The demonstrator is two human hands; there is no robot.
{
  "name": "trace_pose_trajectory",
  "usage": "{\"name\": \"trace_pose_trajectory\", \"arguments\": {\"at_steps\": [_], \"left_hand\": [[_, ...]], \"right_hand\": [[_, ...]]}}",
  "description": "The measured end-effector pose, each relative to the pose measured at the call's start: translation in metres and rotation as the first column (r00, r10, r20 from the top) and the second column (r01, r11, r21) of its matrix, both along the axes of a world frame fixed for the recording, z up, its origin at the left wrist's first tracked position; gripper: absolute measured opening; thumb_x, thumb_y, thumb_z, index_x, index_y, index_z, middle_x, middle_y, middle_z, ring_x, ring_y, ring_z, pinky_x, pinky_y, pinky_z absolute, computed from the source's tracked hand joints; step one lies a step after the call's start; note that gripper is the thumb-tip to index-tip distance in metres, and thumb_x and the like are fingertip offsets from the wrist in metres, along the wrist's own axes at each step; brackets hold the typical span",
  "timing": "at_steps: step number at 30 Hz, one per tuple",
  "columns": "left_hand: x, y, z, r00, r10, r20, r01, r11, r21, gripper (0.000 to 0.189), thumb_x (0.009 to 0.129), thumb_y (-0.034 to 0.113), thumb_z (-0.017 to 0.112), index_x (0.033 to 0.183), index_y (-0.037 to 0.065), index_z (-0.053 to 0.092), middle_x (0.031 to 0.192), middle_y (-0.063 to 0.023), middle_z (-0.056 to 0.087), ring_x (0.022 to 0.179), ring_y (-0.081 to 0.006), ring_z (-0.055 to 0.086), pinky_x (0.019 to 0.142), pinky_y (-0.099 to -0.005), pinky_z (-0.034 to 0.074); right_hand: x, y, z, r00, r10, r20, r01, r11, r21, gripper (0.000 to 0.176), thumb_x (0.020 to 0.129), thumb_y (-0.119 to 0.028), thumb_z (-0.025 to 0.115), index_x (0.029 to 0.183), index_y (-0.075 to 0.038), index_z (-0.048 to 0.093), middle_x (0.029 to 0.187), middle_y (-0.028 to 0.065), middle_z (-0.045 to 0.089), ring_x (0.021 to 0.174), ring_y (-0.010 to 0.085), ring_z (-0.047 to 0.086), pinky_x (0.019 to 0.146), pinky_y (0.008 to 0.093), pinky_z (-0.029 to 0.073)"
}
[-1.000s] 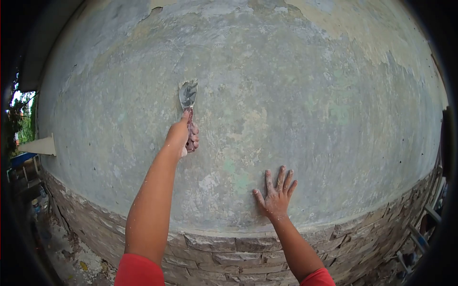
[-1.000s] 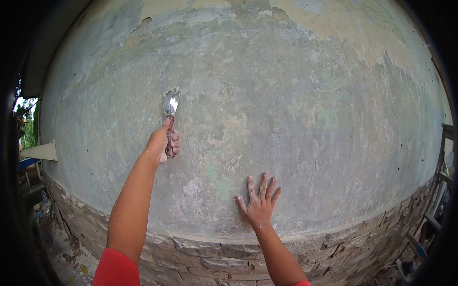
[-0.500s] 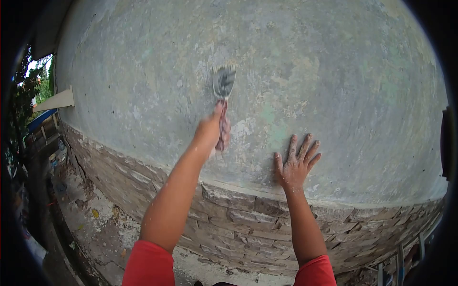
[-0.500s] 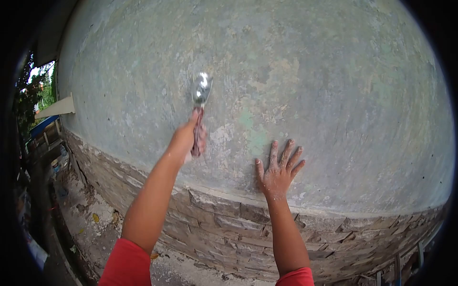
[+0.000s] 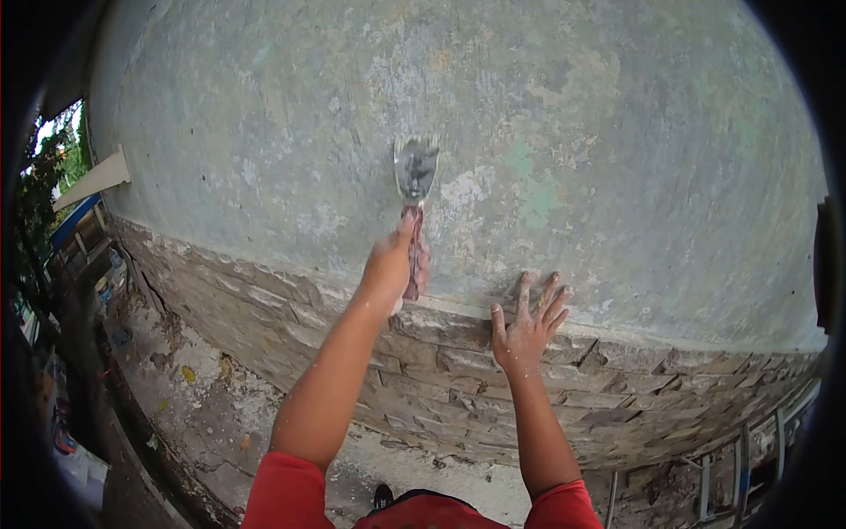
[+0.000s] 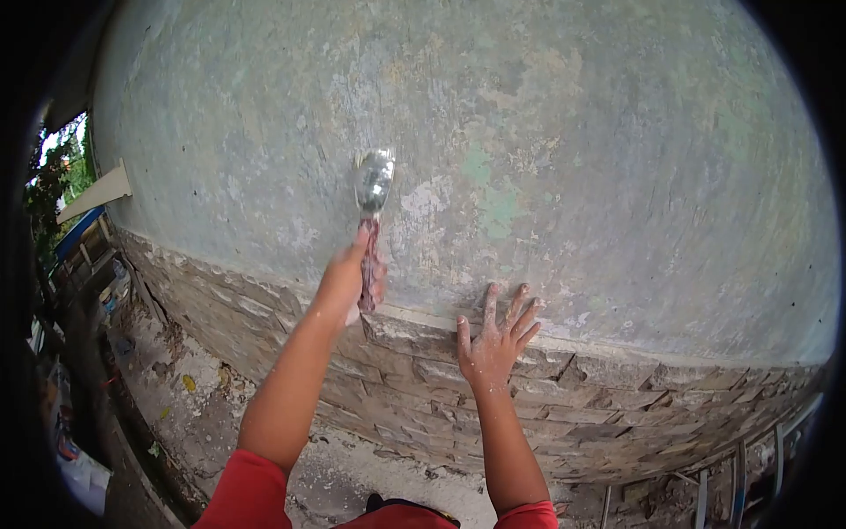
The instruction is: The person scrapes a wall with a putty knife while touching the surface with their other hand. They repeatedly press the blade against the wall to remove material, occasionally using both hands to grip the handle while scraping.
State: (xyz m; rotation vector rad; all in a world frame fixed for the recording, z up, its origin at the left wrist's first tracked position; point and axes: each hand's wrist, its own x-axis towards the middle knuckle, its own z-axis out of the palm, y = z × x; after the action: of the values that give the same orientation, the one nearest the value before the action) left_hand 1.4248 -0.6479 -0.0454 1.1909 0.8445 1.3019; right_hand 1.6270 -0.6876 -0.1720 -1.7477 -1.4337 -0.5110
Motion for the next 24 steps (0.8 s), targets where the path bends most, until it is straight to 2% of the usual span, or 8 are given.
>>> {"name": "trace_pose_trajectory", "arguments": {"at_steps": [4,7,9,13,15,17,22,24], "left_hand": [[0.004,0.015,0.139,1.0,-0.004,-0.03,0.009,0.981,0.196,0.044,0.097,0.049,0.045,0.081,0.008,0.051,0.062,-0.0004,0.049,0.048,-0.0117,0.044,0.045,-0.0275,0.04],[0.007,0.021,0.157,0.999,0.013,-0.051,0.0,0.97,0.242,0.044,0.097,0.048,0.044,0.08,0.008,0.051,0.063,-0.0002,0.049,0.049,-0.0115,0.044,0.045,-0.0269,0.04],[0.008,0.02,0.127,1.0,-0.02,-0.019,0.023,0.98,0.195,0.044,0.098,0.047,0.043,0.08,0.008,0.05,0.062,-0.0005,0.049,0.048,-0.0116,0.045,0.045,-0.0272,0.04],[0.021,-0.014,-0.038,1.0,0.002,0.023,0.0,0.997,-0.077,0.049,0.095,0.052,0.046,0.078,0.006,0.052,0.059,-0.0023,0.051,0.043,-0.0139,0.047,0.041,-0.0289,0.041],[0.023,-0.027,-0.059,0.999,0.019,0.04,-0.013,0.988,-0.155,0.049,0.095,0.052,0.046,0.078,0.006,0.053,0.059,-0.0024,0.051,0.042,-0.0139,0.047,0.04,-0.0291,0.04],[0.031,-0.021,-0.041,0.995,0.058,0.075,-0.051,0.994,-0.097,0.049,0.095,0.052,0.046,0.078,0.006,0.053,0.059,-0.0023,0.051,0.042,-0.0138,0.047,0.04,-0.0291,0.039],[0.032,0.019,0.142,0.998,0.047,-0.034,-0.035,0.955,0.294,0.048,0.098,0.048,0.042,0.077,0.006,0.053,0.062,-0.0015,0.051,0.049,-0.0126,0.048,0.045,-0.0281,0.043],[0.041,0.021,0.166,0.998,0.067,-0.021,-0.055,0.934,0.352,0.049,0.098,0.049,0.042,0.077,0.006,0.053,0.063,-0.0014,0.05,0.05,-0.0126,0.048,0.045,-0.0282,0.043]], "right_hand": [[-0.017,-0.005,-0.01,0.993,0.048,-0.107,-0.055,0.996,-0.063,0.07,0.088,-0.048,0.053,0.147,-0.018,0.031,0.157,0.0175,0.001,0.141,0.0463,-0.002,0.111,0.061,0.001],[-0.017,-0.003,-0.018,0.993,0.022,-0.12,-0.035,0.994,-0.106,0.069,0.089,-0.05,0.051,0.147,-0.017,0.032,0.157,0.0176,0.003,0.142,0.0442,-0.001,0.112,0.0593,0.001],[-0.015,-0.002,-0.03,0.995,0.018,-0.103,-0.03,0.992,-0.122,0.068,0.09,-0.05,0.05,0.147,-0.017,0.032,0.157,0.0175,0.005,0.142,0.0433,0.0,0.112,0.0587,0.002],[-0.008,-0.007,-0.04,0.997,0.04,-0.067,-0.049,0.989,-0.138,0.068,0.09,-0.049,0.049,0.147,-0.016,0.032,0.156,0.0173,0.008,0.143,0.0415,0.003,0.113,0.0574,0.005],[-0.008,-0.007,-0.044,0.999,0.041,-0.028,-0.043,0.994,-0.102,0.068,0.09,-0.049,0.05,0.147,-0.017,0.032,0.156,0.0174,0.008,0.143,0.0413,0.004,0.113,0.0574,0.007],[-0.007,-0.004,-0.042,0.998,0.051,-0.026,-0.053,0.994,-0.1,0.068,0.09,-0.048,0.05,0.147,-0.017,0.032,0.156,0.0174,0.008,0.143,0.0412,0.005,0.113,0.0573,0.007],[-0.003,-0.009,-0.044,0.997,0.069,-0.03,-0.073,0.99,-0.123,0.068,0.09,-0.048,0.05,0.147,-0.019,0.031,0.156,0.0165,0.009,0.143,0.0415,0.005,0.112,0.0579,0.009],[-0.002,-0.003,-0.044,0.998,0.061,-0.021,-0.063,0.992,-0.113,0.068,0.089,-0.048,0.051,0.147,-0.019,0.031,0.156,0.0163,0.009,0.142,0.0421,0.006,0.112,0.0586,0.009]]}}
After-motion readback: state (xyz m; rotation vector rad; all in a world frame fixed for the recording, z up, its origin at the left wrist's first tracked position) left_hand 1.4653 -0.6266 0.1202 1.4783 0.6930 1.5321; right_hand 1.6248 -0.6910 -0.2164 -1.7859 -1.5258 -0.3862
